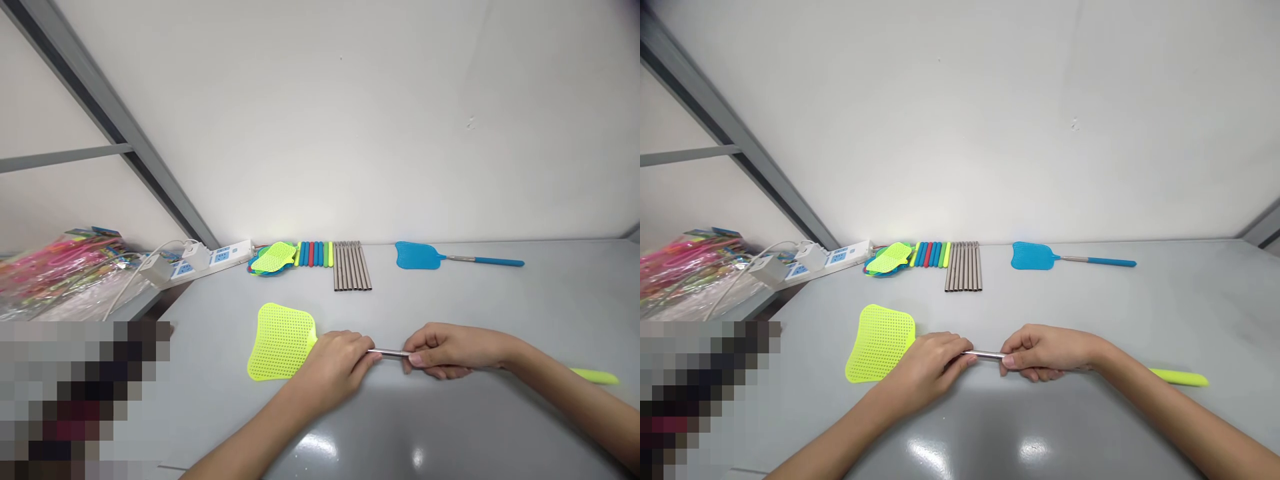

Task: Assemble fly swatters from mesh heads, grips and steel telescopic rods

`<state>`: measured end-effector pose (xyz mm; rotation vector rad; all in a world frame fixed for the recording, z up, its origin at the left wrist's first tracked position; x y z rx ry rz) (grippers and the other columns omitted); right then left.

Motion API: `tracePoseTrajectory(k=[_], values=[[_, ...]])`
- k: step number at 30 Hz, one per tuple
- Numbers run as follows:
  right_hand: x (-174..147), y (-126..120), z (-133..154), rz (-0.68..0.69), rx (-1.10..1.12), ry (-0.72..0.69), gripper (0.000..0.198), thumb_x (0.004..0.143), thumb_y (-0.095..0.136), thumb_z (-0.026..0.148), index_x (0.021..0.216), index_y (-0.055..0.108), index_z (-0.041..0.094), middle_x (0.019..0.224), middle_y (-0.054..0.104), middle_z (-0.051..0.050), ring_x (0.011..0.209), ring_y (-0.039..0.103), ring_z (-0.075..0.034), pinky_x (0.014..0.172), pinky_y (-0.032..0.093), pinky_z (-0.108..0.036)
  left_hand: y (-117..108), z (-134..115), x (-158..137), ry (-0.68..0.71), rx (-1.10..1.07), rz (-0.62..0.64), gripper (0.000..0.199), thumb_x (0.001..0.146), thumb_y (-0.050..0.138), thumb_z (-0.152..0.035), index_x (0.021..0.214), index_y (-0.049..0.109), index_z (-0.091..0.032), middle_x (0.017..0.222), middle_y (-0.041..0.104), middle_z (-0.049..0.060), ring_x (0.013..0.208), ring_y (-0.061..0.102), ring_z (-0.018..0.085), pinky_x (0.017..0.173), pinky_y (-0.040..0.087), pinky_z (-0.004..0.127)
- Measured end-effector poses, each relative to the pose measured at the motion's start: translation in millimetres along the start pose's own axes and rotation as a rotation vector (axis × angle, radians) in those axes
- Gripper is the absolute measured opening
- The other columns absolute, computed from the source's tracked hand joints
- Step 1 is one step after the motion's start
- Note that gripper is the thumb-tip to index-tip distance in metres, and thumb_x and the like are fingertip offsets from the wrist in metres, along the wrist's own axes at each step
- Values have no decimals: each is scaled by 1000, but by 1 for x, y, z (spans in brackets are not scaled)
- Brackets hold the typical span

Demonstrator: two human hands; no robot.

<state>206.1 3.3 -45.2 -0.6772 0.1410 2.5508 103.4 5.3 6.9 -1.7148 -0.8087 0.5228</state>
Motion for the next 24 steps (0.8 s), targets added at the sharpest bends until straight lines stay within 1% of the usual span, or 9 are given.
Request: tracePoseTrajectory(k=[5, 9, 12, 18, 24], values=[[0, -2, 0, -4, -3, -12, 35, 79, 48, 44, 93, 57, 14, 56, 40, 4, 42, 30, -3, 36, 22, -16, -4, 0, 0, -2, -54, -26, 30, 88, 30, -31, 79, 55, -18, 71, 55, 1, 69, 50, 14, 62, 36, 26], [0, -3, 0, 0, -8, -8, 34, 79, 48, 44, 92, 57, 14, 56, 39, 5, 41, 30, -3, 36, 22, -16, -4, 0, 0, -3, -78, -22, 27, 88, 31, -30, 81, 55, -18, 73, 55, 1, 70, 48, 14, 65, 36, 28], [0, -4, 0, 0, -24, -12, 34, 80, 47, 44, 91, 57, 14, 55, 38, 5, 42, 30, -3, 36, 22, -16, -4, -1, 0, 4, -85, -20, 26, 88, 32, -28, 81, 55, -18, 73, 55, 1, 71, 48, 14, 67, 36, 28], [-1, -7, -2, 13, -60, -11, 32, 80, 46, 44, 82, 55, 13, 53, 36, 6, 40, 28, -3, 35, 21, -16, -3, 0, 0, 1, -90, -18, 26, 88, 31, -28, 82, 54, -18, 75, 55, 1, 73, 47, 14, 69, 35, 29], [-3, -10, -4, 9, -82, 8, 33, 80, 46, 44, 81, 55, 13, 54, 36, 6, 41, 29, -3, 35, 21, -16, -3, 1, 0, 1, -100, -23, 27, 88, 31, -29, 83, 54, -19, 76, 55, 1, 73, 47, 14, 69, 35, 29]])
Point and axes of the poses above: each hand's wrist, its own x-axis towards the middle knuckle, its own y-axis out of the palm, z = x × y, the point moved 9 cm from there along x, towards the middle knuckle
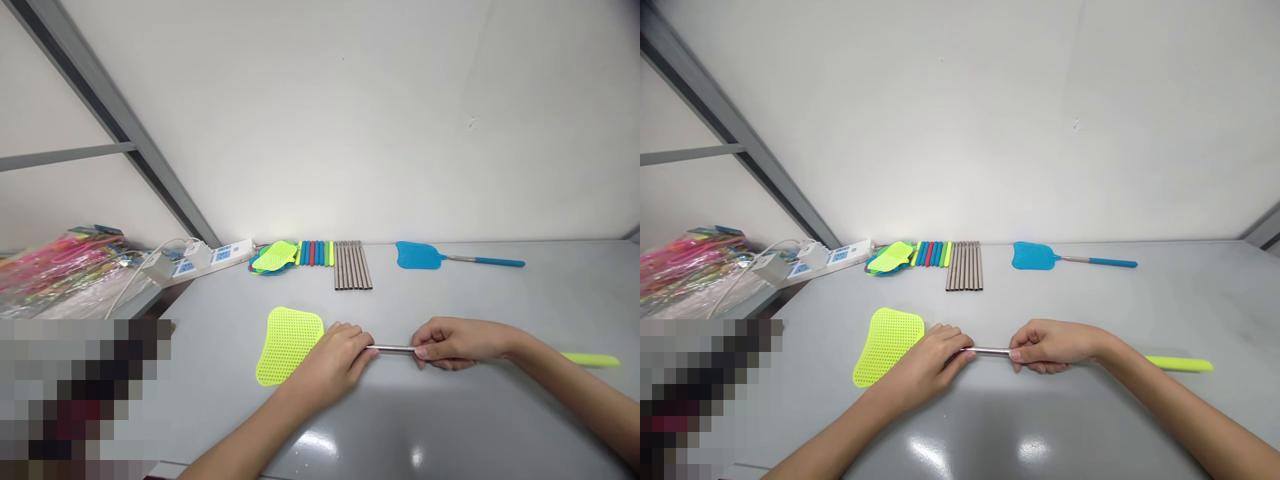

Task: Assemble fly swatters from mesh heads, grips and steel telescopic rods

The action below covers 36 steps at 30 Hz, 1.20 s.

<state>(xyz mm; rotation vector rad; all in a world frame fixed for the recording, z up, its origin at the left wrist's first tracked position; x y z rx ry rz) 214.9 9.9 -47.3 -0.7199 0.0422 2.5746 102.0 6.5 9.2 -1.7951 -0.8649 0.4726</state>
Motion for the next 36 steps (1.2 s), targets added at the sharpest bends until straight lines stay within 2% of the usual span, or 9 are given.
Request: tracePoseTrajectory(k=[5, 9, 12, 19, 25, 36], values=[[-8, -10, 0, -20, -72, 15, 31, 80, 46, 42, 79, 56, 13, 53, 38, 6, 39, 28, -3, 39, 23, -18, -2, 1, 0, 3, 25, -8, 27, 89, 30, -29, 80, 53, -18, 74, 55, 1, 71, 49, 14, 68, 34, 29], [-14, -21, 2, -89, -166, 14, 31, 80, 46, 40, 77, 59, 13, 48, 37, 6, 40, 31, -4, 44, 26, -20, -2, 1, 1, 3, 72, -3, 31, 89, 28, -29, 69, 48, -16, 66, 55, -1, 64, 49, 13, 67, 33, 29], [-14, -25, 3, -138, -167, 21, 31, 79, 46, 40, 76, 60, 12, 53, 40, 3, 43, 35, -5, 46, 27, -20, 4, 0, 2, 0, 114, 25, 33, 89, 26, -29, 66, 46, -16, 63, 55, 0, 59, 49, 13, 65, 34, 29], [-8, -17, 1, -147, -105, 15, 27, 78, 46, 32, 62, 58, 13, 44, 27, 6, 43, 21, -6, 44, 17, -22, 16, -3, -3, -8, 177, 32, 32, 89, 25, -28, 66, 44, -17, 59, 55, 2, 54, 49, 15, 58, 35, 29], [-6, -6, -12, -130, 51, 131, 25, 73, 46, 30, 57, 53, 13, 45, 34, 5, 39, 20, -5, 39, 12, -22, 19, -10, -8, 38, 198, 22, 28, 87, 26, -23, 66, 44, -17, 59, 56, 3, 53, 50, 16, 55, 35, 30], [-7, 6, -10, -151, 124, 207, 23, 71, 45, 26, 54, 52, 14, 41, 30, 6, 37, 19, -5, 38, 10, -22, 26, -14, -10, 23, 242, 72, 24, 86, 29, -22, 67, 42, -18, 60, 57, 1, 53, 48, 15, 56, 37, 29]])
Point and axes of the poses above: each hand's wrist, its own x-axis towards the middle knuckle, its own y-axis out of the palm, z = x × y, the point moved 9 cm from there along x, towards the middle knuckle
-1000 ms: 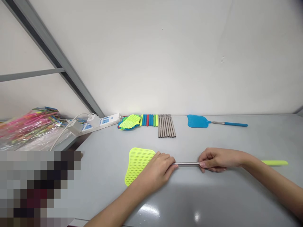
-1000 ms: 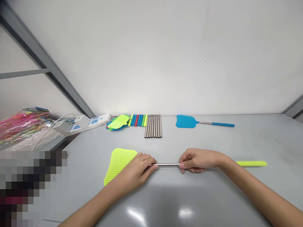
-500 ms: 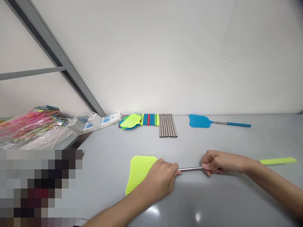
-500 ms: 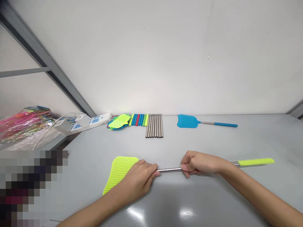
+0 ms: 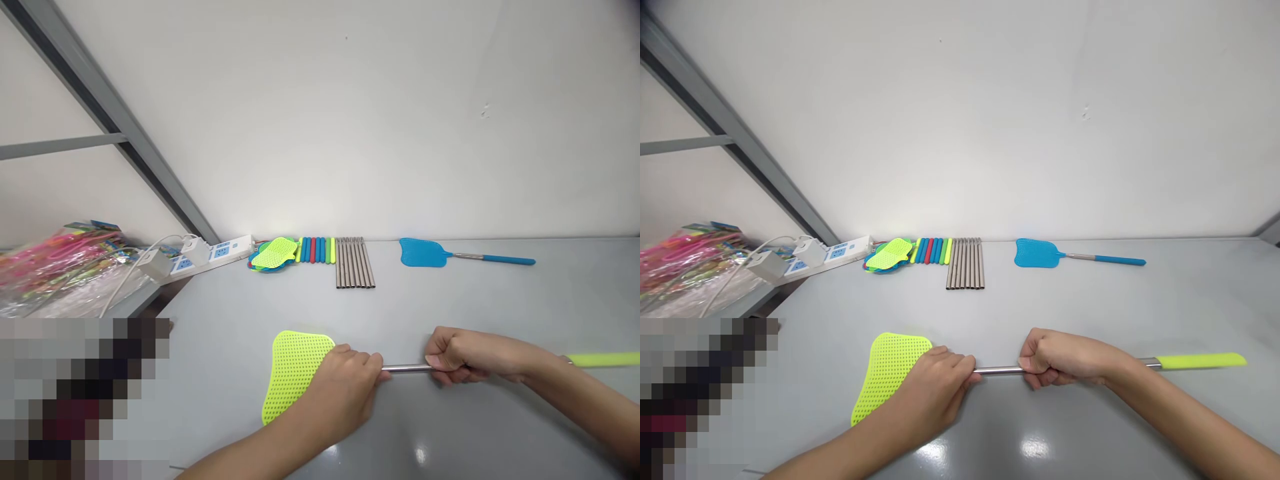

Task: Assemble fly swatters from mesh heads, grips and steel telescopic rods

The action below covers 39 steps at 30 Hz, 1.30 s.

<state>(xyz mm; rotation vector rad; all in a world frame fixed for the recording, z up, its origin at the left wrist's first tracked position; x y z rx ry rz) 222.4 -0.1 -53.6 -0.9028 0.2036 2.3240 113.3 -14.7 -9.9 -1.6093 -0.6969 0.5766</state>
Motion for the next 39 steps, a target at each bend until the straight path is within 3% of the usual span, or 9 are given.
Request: tracePoseTrajectory(k=[25, 33, 39], values=[[4, 16, -6, 42, 98, 71, 22, 70, 44, 27, 53, 51, 13, 40, 28, 7, 34, 16, -3, 31, 6, -18, -5, -11, -2, 74, 107, -111, 22, 85, 32, -21, 66, 43, -18, 57, 53, -2, 49, 47, 14, 52, 33, 28], [12, 34, -8, 125, 233, 55, 16, 65, 40, 20, 52, 47, 14, 39, 28, 7, 30, 13, -3, 28, 4, -18, -1, -18, -3, 120, 108, -105, 23, 86, 32, -22, 66, 42, -18, 58, 55, -2, 50, 49, 13, 52, 32, 27], [10, 32, -5, 132, 217, 32, 16, 66, 40, 19, 55, 49, 14, 41, 28, 6, 32, 15, -3, 29, 5, -18, -3, -14, 0, 90, 45, -69, 26, 87, 30, -26, 65, 41, -18, 59, 56, -3, 52, 50, 12, 53, 33, 27]])
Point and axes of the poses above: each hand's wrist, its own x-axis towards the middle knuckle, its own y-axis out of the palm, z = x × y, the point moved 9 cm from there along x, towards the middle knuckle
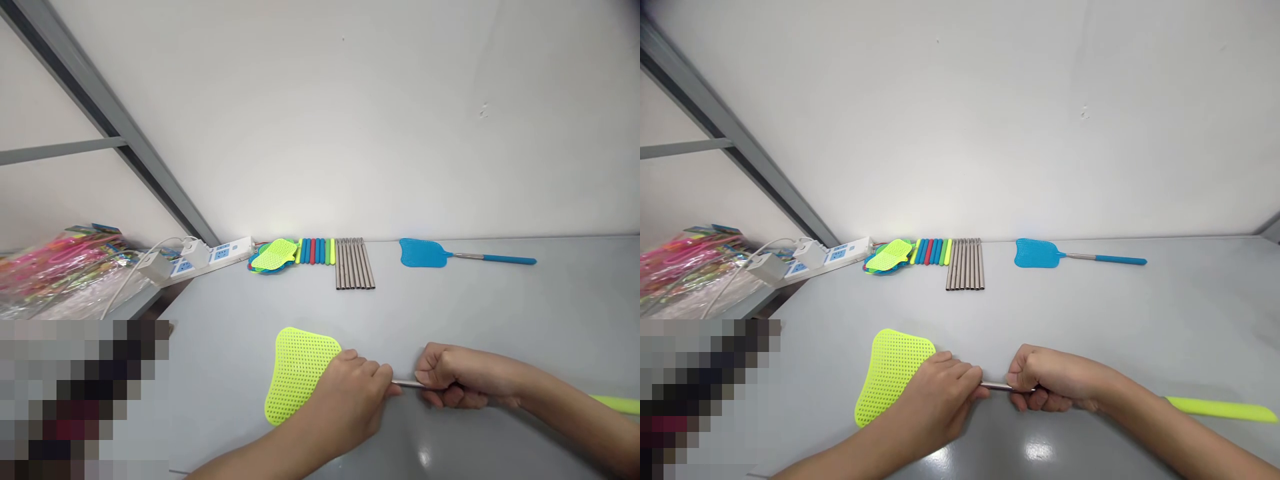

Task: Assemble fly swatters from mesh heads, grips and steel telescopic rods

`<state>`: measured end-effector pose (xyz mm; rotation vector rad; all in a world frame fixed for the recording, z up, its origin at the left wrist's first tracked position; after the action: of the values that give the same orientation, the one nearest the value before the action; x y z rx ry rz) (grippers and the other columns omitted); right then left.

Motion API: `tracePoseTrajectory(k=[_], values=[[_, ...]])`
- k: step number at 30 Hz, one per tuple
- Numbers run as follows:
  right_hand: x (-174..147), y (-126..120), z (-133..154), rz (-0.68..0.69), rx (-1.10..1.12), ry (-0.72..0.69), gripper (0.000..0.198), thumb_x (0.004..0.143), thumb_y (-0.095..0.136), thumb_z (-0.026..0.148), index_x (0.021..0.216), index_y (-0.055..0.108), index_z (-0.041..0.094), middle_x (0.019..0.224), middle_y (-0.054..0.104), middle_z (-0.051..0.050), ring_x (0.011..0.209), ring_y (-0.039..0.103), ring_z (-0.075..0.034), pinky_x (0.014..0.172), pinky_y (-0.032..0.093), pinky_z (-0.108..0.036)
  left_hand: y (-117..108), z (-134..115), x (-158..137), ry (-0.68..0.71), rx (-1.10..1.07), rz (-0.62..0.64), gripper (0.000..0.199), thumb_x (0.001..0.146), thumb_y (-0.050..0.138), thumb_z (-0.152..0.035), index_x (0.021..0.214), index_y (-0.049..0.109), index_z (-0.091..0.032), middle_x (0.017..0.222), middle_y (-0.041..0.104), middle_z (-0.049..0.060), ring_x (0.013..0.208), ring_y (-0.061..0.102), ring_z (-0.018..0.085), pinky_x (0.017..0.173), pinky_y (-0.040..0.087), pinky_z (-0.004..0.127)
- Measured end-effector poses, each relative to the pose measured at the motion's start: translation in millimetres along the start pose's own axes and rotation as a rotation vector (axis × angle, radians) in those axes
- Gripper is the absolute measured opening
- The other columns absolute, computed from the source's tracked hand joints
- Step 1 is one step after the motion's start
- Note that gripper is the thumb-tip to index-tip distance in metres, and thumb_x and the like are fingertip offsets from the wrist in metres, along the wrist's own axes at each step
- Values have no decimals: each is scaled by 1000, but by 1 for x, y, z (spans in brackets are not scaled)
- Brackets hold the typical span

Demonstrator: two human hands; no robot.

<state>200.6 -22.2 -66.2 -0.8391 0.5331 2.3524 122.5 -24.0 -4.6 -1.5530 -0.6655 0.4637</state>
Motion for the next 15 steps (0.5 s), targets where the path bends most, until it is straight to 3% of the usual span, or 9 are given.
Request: tracePoseTrajectory(k=[6, 15], values=[[0, 2, 1, 70, 3, -13, 21, 72, 41, 24, 60, 53, 13, 43, 30, 6, 33, 17, -3, 30, 6, -18, -6, 4, 1, 1, -45, 8, 26, 86, 32, -27, 63, 39, -17, 57, 55, -3, 51, 48, 11, 55, 33, 27], [-3, 0, 14, 71, -61, -131, 31, 80, 40, 31, 70, 59, 10, 45, 36, 6, 34, 21, -3, 32, 13, -18, -9, 10, 3, -19, -86, 29, 28, 87, 30, -29, 63, 40, -17, 58, 55, -3, 54, 48, 11, 57, 34, 27]])
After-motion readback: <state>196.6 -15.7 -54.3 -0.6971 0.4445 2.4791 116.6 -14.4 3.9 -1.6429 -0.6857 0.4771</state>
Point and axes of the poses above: each hand's wrist, its own x-axis towards the middle knuckle, its own y-axis out of the palm, z = x × y, the point moved 9 cm from there along x, towards the middle knuckle
